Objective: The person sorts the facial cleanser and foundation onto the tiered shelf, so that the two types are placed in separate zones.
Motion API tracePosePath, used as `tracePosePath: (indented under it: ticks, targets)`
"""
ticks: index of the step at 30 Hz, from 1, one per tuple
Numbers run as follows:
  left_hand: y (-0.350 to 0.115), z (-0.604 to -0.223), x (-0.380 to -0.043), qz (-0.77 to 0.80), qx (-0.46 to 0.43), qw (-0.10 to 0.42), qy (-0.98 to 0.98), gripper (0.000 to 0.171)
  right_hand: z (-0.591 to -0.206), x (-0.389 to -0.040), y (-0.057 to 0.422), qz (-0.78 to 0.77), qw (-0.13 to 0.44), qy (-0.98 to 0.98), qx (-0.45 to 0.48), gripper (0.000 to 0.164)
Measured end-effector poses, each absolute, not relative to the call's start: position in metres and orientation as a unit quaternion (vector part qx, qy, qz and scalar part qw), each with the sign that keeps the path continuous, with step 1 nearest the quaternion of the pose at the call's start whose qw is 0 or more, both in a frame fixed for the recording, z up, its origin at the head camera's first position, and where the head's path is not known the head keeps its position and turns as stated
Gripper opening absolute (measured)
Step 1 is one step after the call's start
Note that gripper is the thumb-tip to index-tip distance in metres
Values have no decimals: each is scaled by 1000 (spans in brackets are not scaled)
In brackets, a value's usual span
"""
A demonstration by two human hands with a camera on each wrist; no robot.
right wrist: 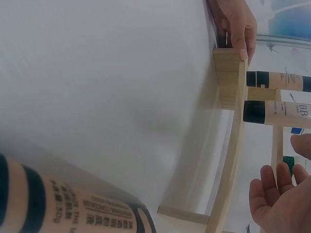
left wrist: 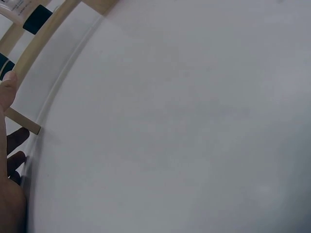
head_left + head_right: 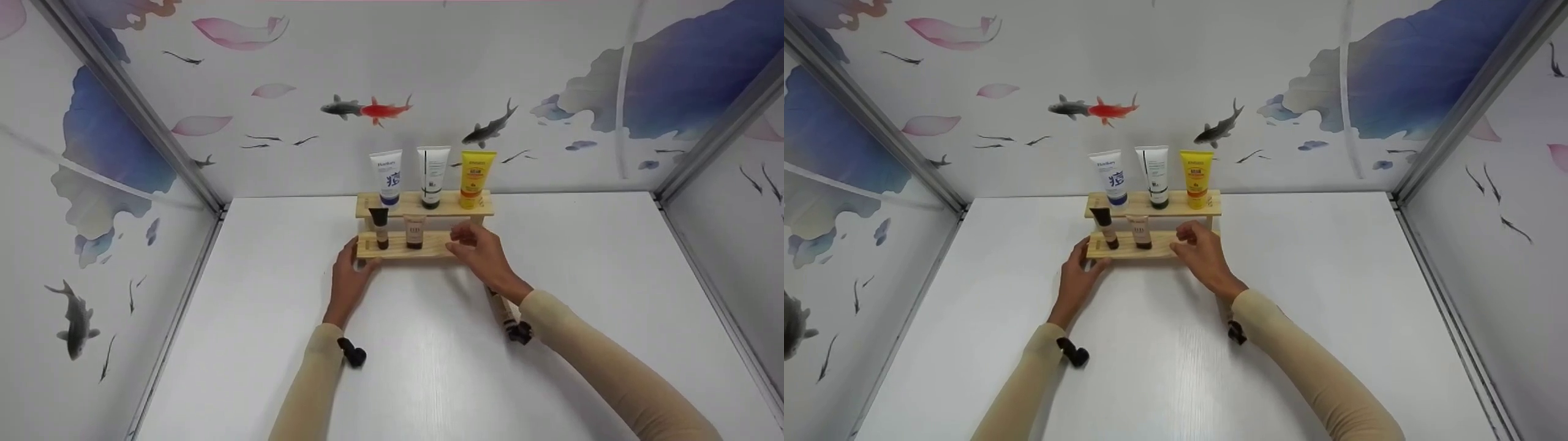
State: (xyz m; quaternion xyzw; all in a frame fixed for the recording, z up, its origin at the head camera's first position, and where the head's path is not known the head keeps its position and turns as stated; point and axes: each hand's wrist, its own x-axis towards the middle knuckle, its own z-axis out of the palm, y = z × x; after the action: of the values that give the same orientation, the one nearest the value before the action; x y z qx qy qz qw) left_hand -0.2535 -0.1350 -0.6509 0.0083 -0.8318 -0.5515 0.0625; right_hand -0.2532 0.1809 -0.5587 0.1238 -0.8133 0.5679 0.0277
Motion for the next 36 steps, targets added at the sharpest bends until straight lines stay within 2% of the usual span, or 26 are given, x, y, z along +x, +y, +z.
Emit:
tracePosePath:
  ticks: [23, 36]
  targets:
    - [-135, -652, -254, -540, 18, 54, -840, 88, -568, -230, 229, 555, 39, -823, 110, 28]
    - [-136, -651, -253, -538, 11, 62, -840, 87, -570, -214, 252, 534, 16, -841, 87, 30]
